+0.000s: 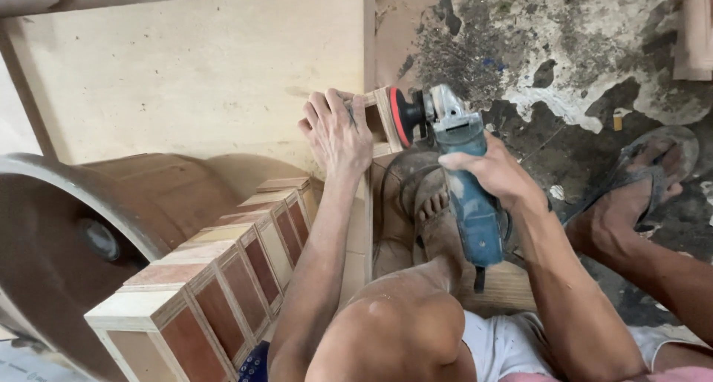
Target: The person sits on the floor and uses an angle grinder with a sanding disc to smooth the edges of small wooden boxes. They handle each box one at a time, rotating it to sand multiple sides before setting it aside.
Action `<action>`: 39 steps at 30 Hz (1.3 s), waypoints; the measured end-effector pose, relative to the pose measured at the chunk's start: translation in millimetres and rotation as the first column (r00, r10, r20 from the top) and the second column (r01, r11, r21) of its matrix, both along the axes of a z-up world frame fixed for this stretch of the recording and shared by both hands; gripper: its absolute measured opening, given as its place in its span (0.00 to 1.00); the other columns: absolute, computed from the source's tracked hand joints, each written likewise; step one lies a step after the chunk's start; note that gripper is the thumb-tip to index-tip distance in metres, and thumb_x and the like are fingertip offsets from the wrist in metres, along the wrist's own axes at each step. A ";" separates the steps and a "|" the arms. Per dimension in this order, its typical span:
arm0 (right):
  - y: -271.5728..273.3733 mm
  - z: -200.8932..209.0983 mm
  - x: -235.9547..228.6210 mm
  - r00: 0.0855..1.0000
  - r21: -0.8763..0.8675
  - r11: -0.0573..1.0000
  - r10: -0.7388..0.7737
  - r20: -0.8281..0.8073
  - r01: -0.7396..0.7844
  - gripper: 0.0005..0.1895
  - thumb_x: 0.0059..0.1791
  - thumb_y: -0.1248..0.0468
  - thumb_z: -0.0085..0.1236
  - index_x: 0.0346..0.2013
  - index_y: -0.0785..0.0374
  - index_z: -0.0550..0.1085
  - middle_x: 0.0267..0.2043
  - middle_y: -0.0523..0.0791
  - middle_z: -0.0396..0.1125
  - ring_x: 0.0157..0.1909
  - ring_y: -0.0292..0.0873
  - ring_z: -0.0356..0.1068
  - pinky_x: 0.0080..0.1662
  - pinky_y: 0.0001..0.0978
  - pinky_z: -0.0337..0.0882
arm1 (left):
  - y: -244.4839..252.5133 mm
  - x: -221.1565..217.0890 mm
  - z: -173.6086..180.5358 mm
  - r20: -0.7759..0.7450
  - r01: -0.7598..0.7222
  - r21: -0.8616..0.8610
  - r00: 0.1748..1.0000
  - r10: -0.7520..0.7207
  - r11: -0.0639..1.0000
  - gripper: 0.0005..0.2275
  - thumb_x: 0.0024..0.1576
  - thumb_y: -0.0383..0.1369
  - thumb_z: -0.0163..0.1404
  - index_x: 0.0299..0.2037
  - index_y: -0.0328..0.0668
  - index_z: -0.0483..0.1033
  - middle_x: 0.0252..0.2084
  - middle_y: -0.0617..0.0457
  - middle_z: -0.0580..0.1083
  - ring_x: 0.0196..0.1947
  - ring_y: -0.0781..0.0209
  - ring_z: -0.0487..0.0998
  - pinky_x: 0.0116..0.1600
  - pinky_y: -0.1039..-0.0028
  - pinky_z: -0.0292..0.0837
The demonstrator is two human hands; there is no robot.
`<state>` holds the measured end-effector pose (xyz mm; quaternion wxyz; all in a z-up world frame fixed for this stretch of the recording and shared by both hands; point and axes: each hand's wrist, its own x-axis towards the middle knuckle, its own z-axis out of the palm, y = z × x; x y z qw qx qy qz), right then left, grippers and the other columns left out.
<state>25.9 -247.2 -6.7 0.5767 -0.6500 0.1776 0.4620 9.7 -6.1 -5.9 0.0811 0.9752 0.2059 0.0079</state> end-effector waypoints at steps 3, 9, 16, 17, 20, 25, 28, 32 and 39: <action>-0.6 -13.0 4.6 1.000 0.005 1.000 0.000 0.025 0.000 0.23 0.38 0.56 0.72 0.42 0.61 0.74 0.33 0.49 0.68 0.35 0.48 0.71 0.33 0.48 0.72 | -1.5 1.3 3.4 -0.005 -0.004 -0.016 1.000 0.004 1.000 0.14 0.63 0.48 0.34 0.39 0.48 0.62 0.38 0.52 0.60 0.45 0.46 0.64 0.52 0.58 0.58; 0.1 -24.8 15.4 0.999 0.020 0.999 0.025 0.025 -0.025 0.28 0.38 0.54 0.72 0.47 0.61 0.72 0.37 0.49 0.68 0.39 0.48 0.71 0.37 0.49 0.72 | -1.7 0.4 6.4 -0.003 -0.003 -0.060 1.000 0.003 0.998 0.14 0.63 0.48 0.34 0.39 0.48 0.62 0.38 0.52 0.60 0.45 0.45 0.65 0.53 0.56 0.58; 12.2 -10.3 26.1 0.997 -0.013 0.997 0.073 0.002 -0.073 0.30 0.42 0.51 0.68 0.52 0.62 0.72 0.42 0.52 0.70 0.40 0.53 0.72 0.38 0.51 0.73 | -2.3 3.1 7.1 -0.003 0.013 -0.057 1.000 -0.014 0.998 0.14 0.63 0.47 0.33 0.39 0.48 0.62 0.38 0.53 0.59 0.44 0.46 0.64 0.54 0.56 0.57; 14.7 -14.6 29.6 0.997 -0.031 0.997 0.071 -0.007 -0.071 0.30 0.40 0.50 0.69 0.51 0.61 0.73 0.41 0.51 0.71 0.40 0.51 0.72 0.38 0.51 0.74 | -3.0 3.2 8.0 -0.016 0.011 -0.053 1.000 -0.012 0.999 0.13 0.63 0.47 0.34 0.39 0.48 0.61 0.38 0.52 0.59 0.45 0.46 0.64 0.54 0.56 0.57; 11.8 -17.4 28.1 0.997 -0.074 0.994 0.077 -0.012 -0.078 0.31 0.38 0.48 0.70 0.49 0.60 0.74 0.40 0.51 0.71 0.40 0.51 0.72 0.39 0.51 0.74 | -9.4 2.2 14.7 -0.019 0.002 -0.037 1.000 -0.002 0.999 0.13 0.63 0.47 0.34 0.39 0.47 0.61 0.38 0.52 0.59 0.45 0.46 0.64 0.54 0.57 0.58; -8.9 -17.7 9.2 0.999 -0.154 0.987 0.039 -0.005 -0.040 0.32 0.38 0.47 0.71 0.49 0.60 0.74 0.39 0.51 0.70 0.40 0.52 0.72 0.38 0.50 0.73 | -9.5 2.1 13.4 -0.016 -0.029 -0.020 0.999 0.028 0.999 0.13 0.62 0.48 0.35 0.39 0.49 0.62 0.39 0.53 0.60 0.45 0.47 0.65 0.54 0.57 0.59; -17.4 5.2 -6.6 1.000 -0.105 0.994 0.010 0.014 -0.008 0.29 0.38 0.51 0.70 0.49 0.61 0.74 0.40 0.51 0.70 0.41 0.53 0.71 0.40 0.53 0.72 | -9.0 0.8 10.0 0.004 -0.018 0.013 1.000 0.018 1.000 0.14 0.63 0.48 0.36 0.39 0.48 0.62 0.39 0.50 0.61 0.46 0.46 0.65 0.54 0.57 0.60; -22.2 18.4 -15.8 0.999 -0.068 0.997 0.028 0.016 -0.027 0.30 0.40 0.51 0.68 0.51 0.61 0.72 0.41 0.53 0.69 0.43 0.55 0.71 0.41 0.55 0.71 | -11.4 -0.7 12.9 0.007 -0.046 -0.003 0.999 0.046 0.999 0.13 0.63 0.48 0.36 0.40 0.50 0.63 0.39 0.53 0.62 0.46 0.48 0.66 0.55 0.58 0.60; -23.9 27.8 -20.8 0.999 -0.035 0.999 0.017 0.050 -0.016 0.27 0.41 0.53 0.69 0.49 0.62 0.72 0.37 0.51 0.67 0.40 0.54 0.71 0.39 0.53 0.71 | -10.0 0.3 16.6 0.016 -0.050 -0.005 0.999 0.050 0.999 0.12 0.62 0.48 0.37 0.40 0.52 0.63 0.39 0.55 0.61 0.46 0.51 0.66 0.54 0.59 0.61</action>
